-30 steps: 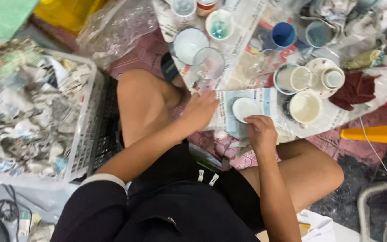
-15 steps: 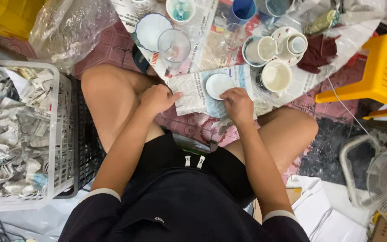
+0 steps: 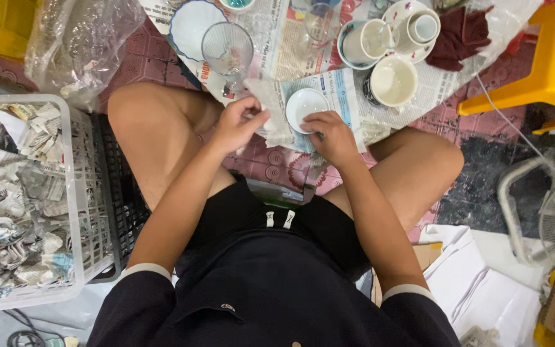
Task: The person sits cross-legged and wraps various ceramic dishes, including cups, saucers, and bowls, using sheets of newspaper. They fold the newspaper around each item individually and place the wrapped bundles into a nearby plastic crate.
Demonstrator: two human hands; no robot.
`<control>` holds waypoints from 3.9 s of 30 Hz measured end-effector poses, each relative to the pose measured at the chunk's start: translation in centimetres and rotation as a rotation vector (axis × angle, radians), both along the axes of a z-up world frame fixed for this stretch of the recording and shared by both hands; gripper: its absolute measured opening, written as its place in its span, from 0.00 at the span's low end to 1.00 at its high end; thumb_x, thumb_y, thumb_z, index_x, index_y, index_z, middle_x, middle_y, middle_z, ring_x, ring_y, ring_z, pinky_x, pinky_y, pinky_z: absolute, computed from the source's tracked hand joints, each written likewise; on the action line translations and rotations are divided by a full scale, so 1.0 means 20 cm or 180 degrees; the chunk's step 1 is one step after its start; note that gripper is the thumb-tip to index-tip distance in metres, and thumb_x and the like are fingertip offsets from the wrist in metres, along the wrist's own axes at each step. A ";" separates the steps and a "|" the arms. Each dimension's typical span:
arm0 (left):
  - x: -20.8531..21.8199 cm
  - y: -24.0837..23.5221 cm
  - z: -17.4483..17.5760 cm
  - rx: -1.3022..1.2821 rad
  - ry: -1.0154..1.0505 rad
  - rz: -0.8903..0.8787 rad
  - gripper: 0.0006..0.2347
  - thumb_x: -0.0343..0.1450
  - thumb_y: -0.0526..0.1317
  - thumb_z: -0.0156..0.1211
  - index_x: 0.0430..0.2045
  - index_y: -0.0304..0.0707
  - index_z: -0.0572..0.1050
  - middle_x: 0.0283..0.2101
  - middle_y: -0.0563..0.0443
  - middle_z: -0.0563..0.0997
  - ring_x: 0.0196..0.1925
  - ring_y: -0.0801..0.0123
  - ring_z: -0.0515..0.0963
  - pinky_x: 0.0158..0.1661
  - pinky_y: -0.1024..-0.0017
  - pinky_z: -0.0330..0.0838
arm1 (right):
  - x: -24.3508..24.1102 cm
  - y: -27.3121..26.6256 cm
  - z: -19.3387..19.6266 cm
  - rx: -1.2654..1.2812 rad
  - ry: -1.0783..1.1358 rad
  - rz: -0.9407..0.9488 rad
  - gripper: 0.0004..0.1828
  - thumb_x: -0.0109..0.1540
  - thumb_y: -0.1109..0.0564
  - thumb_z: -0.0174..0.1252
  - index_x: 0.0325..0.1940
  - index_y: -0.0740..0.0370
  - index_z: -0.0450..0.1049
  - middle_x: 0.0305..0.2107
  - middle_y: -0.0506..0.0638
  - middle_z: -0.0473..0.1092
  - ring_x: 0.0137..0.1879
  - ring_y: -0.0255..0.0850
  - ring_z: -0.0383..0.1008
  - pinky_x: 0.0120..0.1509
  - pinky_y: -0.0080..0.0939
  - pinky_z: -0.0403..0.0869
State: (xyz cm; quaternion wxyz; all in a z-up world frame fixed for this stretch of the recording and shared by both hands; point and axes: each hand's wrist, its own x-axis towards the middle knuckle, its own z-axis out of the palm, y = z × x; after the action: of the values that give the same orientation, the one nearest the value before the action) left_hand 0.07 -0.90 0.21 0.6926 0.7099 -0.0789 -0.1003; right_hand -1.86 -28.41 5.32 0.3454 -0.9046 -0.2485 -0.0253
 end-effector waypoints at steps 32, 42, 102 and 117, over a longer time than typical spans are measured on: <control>-0.12 -0.39 0.16 0.2468 -0.1743 -0.1219 0.18 0.76 0.44 0.51 0.62 0.42 0.70 0.71 0.47 0.66 0.72 0.53 0.62 0.65 0.30 0.43 | -0.39 -0.27 -0.29 0.1592 0.2047 -0.2165 0.17 0.65 0.58 0.63 0.53 0.67 0.65 0.41 0.52 0.72 0.41 0.36 0.79 0.41 0.33 0.75; -0.09 -0.43 0.10 0.1944 -0.1213 -0.0871 0.12 0.79 0.39 0.47 0.56 0.37 0.70 0.64 0.40 0.72 0.70 0.49 0.68 0.64 0.39 0.54 | -0.27 0.00 -0.01 0.1604 0.0386 -0.1253 0.30 0.69 0.66 0.61 0.71 0.65 0.55 0.52 0.58 0.70 0.54 0.42 0.78 0.55 0.39 0.77; 0.04 -0.39 0.10 0.0120 -0.0132 -0.0051 0.13 0.68 0.30 0.63 0.47 0.34 0.79 0.36 0.52 0.79 0.26 0.79 0.71 0.29 0.77 0.66 | -0.22 0.08 0.03 0.1229 0.0060 -0.1148 0.20 0.68 0.63 0.48 0.64 0.65 0.74 0.66 0.62 0.67 0.72 0.52 0.67 0.76 0.45 0.63; -0.02 -0.36 0.21 0.0478 -0.1098 -0.1007 0.10 0.65 0.25 0.58 0.32 0.38 0.84 0.44 0.45 0.78 0.45 0.60 0.80 0.45 0.70 0.74 | -0.24 -0.02 -0.11 0.1522 0.1041 -0.0387 0.32 0.70 0.64 0.55 0.77 0.64 0.54 0.69 0.58 0.60 0.76 0.44 0.57 0.78 0.43 0.57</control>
State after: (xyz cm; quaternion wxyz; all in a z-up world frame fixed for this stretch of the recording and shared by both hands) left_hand -0.39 -8.00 4.49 0.5899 0.7448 -0.2985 -0.0905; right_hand -6.73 -28.86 3.08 0.5820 -0.8029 -0.1218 0.0423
